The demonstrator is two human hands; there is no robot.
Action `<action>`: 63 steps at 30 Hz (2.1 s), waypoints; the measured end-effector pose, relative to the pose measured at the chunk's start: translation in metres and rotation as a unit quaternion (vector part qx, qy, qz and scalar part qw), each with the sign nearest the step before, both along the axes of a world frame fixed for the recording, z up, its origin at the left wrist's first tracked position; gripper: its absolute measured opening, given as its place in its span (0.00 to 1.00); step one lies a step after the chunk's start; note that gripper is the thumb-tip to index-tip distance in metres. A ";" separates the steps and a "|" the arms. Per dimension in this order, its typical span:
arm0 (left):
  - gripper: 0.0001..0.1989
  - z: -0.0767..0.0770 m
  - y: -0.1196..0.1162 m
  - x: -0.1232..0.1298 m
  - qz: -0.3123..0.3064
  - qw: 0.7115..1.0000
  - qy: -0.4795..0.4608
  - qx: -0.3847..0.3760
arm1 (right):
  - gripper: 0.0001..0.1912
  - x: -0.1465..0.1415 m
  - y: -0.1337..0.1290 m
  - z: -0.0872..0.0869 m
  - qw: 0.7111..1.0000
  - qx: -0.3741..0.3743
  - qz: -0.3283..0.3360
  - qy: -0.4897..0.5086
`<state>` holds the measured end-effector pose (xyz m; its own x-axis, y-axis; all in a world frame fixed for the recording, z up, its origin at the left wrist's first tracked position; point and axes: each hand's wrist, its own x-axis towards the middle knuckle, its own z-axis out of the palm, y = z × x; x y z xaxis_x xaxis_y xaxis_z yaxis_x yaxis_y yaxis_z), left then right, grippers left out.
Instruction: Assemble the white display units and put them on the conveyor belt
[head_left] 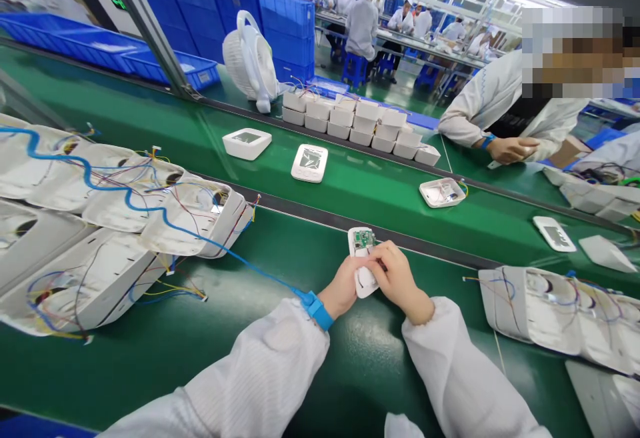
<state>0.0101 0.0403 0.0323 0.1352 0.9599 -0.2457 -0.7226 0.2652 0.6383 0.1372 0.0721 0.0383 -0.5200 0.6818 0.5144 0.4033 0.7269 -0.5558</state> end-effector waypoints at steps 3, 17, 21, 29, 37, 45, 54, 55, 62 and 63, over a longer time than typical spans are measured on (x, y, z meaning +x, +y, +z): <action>0.12 0.000 -0.002 0.000 -0.009 1.000 0.012 -0.013 | 0.08 0.007 0.010 -0.007 0.999 -0.015 -0.026 -0.028; 0.25 0.002 -0.006 -0.001 -0.037 0.998 0.039 -0.021 | 0.26 0.110 0.160 -0.021 0.890 -0.109 -0.403 -0.182; 0.23 0.000 -0.005 0.000 -0.039 0.999 0.024 -0.023 | 0.16 0.104 0.154 -0.021 0.904 -0.101 -0.374 -0.183; 0.24 0.007 -0.010 -0.001 -0.005 1.000 0.019 0.021 | 0.23 0.093 0.073 -0.006 0.923 -0.001 -0.352 -0.154; 0.27 0.012 -0.016 0.000 -0.061 0.996 -0.008 0.067 | 0.12 0.049 -0.115 -0.018 0.930 0.078 -0.283 -0.224; 0.28 0.009 -0.027 0.007 -0.159 0.984 0.023 0.071 | 0.07 0.090 -0.175 0.019 0.971 0.085 -0.205 -0.085; 0.29 0.004 -0.045 0.017 -0.172 0.982 0.010 0.074 | 0.12 0.090 -0.121 0.050 0.955 -0.070 -0.286 -0.042; 0.29 0.003 -0.045 0.016 -0.178 0.981 0.011 0.073 | 0.11 0.083 -0.112 0.054 0.964 -0.104 -0.244 -0.012; 0.27 -0.003 -0.042 0.014 -0.173 0.979 0.033 0.104 | 0.09 0.073 -0.079 0.062 0.904 -0.369 -0.093 0.192; 0.27 -0.002 -0.042 0.013 -0.180 0.978 0.035 0.103 | 0.10 0.073 -0.080 0.060 0.883 -0.399 -0.086 0.231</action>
